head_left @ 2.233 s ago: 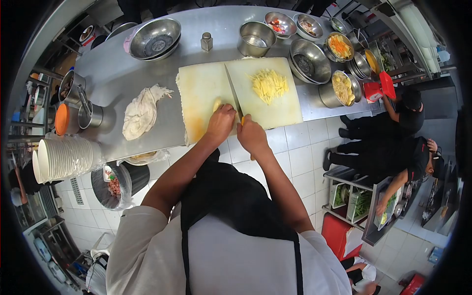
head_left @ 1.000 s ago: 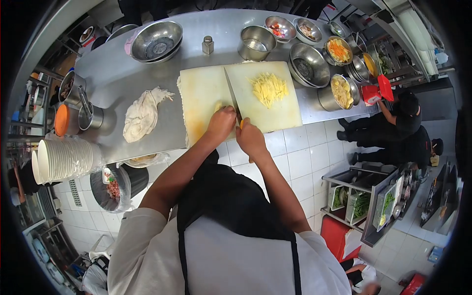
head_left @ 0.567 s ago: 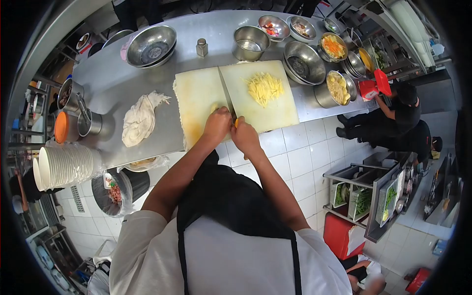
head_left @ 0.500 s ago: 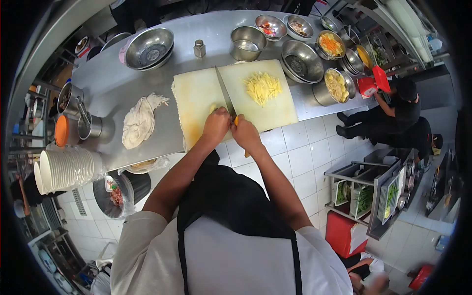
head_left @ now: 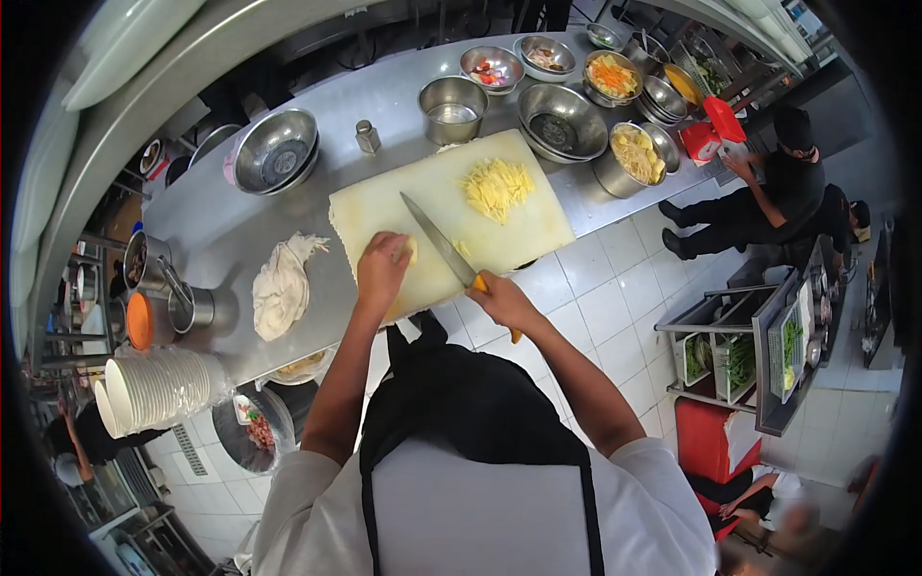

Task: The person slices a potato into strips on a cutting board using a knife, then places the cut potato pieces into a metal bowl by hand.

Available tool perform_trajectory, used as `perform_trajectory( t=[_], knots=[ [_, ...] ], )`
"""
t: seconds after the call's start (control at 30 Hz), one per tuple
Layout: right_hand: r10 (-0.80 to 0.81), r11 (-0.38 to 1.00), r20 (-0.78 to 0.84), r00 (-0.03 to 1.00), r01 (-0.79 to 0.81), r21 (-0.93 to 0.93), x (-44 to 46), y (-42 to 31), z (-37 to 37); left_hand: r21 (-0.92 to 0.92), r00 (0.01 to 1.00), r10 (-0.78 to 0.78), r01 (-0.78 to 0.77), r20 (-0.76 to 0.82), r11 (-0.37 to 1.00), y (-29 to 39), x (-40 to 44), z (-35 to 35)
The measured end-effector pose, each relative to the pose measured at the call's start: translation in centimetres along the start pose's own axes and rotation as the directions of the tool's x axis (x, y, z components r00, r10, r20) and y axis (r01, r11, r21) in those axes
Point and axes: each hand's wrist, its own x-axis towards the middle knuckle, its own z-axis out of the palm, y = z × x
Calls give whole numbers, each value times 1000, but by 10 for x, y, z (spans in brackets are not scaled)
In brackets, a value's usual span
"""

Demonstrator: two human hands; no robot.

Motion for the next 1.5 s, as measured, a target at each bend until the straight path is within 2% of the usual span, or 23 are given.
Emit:
perform_trajectory(
  t=[0.03, 0.13, 0.17, 0.2, 0.27, 0.3, 0.4, 0.5, 0.6, 0.63, 0.73, 0.83, 0.9, 1.07, 1.13, 1.27, 1.33, 1.37, 1.4, 1.43, 1.47, 1.5],
  knots=[
    [49, 999, 49, 998, -49, 12, 3, 7, -6, 4, 999, 7, -7, 46, 1000, -2, -3, 1],
    [-105, 975, -53, 993, 92, -200, 26, 37, -30, -70, 995, -36, 43, 97, 997, -7, -8, 14],
    [-100, 966, -75, 992, 79, -247, 35, 41, -41, -105, 993, -62, 72, 104, 992, -8, -10, 20],
    [-77, 956, -124, 989, 38, -291, 40, 34, -53, -134, 993, -68, 81, 101, 988, -8, -11, 26],
    [-148, 913, -251, 956, 34, -407, 47, 27, -70, -193, 993, -78, 95, 92, 977, -3, -9, 36],
    [-190, 900, -289, 938, 49, -433, 45, 21, -75, -200, 981, -127, 155, 146, 967, 3, -6, 37],
    [-305, 866, -398, 865, 78, -493, 34, 10, -81, 126, 994, 88, -80, -62, 989, 24, -6, 34],
    [-392, 846, -500, 773, 88, -527, 21, 10, -74, 160, 959, 282, -275, -24, 948, 67, 7, 21],
    [-402, 840, -527, 749, 74, -537, 16, 16, -66, 266, 808, 540, -588, 237, 764, 96, 30, 35],
    [-417, 832, -519, 746, 84, -549, 14, 17, -65, 217, 757, 567, -644, 326, 734, 104, 38, 44],
    [-428, 808, -498, 754, 72, -585, 7, 24, -69, 125, 666, 585, -703, 462, 701, 116, 59, 64],
    [-350, 801, -471, 809, -2, -599, -10, 27, -80, 56, 602, 640, -748, 477, 661, 110, 85, 77],
    [-352, 803, -502, 790, -21, -595, -27, 31, -94, 84, 594, 644, -763, 482, 641, 102, 105, 83],
    [-281, 831, -612, 739, -131, -540, -101, 46, -128, 100, 643, 605, -720, 470, 687, 80, 130, 89],
    [-165, 847, -668, 726, -242, -473, -137, 41, -134, 74, 662, 590, -691, 462, 719, 75, 130, 90],
    [-36, 925, -734, 678, -255, -281, -181, 41, -112, 80, 787, 520, -573, 331, 816, 60, 125, 88],
    [6, 980, -756, 655, -156, -127, -182, 39, -87, 73, 861, 462, -486, 213, 871, 51, 117, 81],
    [80, 992, -739, 669, -122, -3, -176, 43, -69, 61, 901, 408, -420, 144, 906, 44, 112, 76],
    [181, 983, -649, 739, -135, 121, -168, 45, -55, 46, 934, 348, -352, 77, 935, 33, 107, 71],
    [212, 976, -573, 791, -147, 159, -155, 47, -39, 28, 959, 283, -283, 12, 959, 26, 98, 64],
    [239, 968, -490, 838, -163, 193, -146, 49, -24, 17, 978, 208, -208, 9, 978, 20, 85, 58],
    [205, 978, -445, 872, -159, 139, -139, 43, -15, 7, 991, 133, -133, 5, 991, 17, 71, 48]
  ],
)
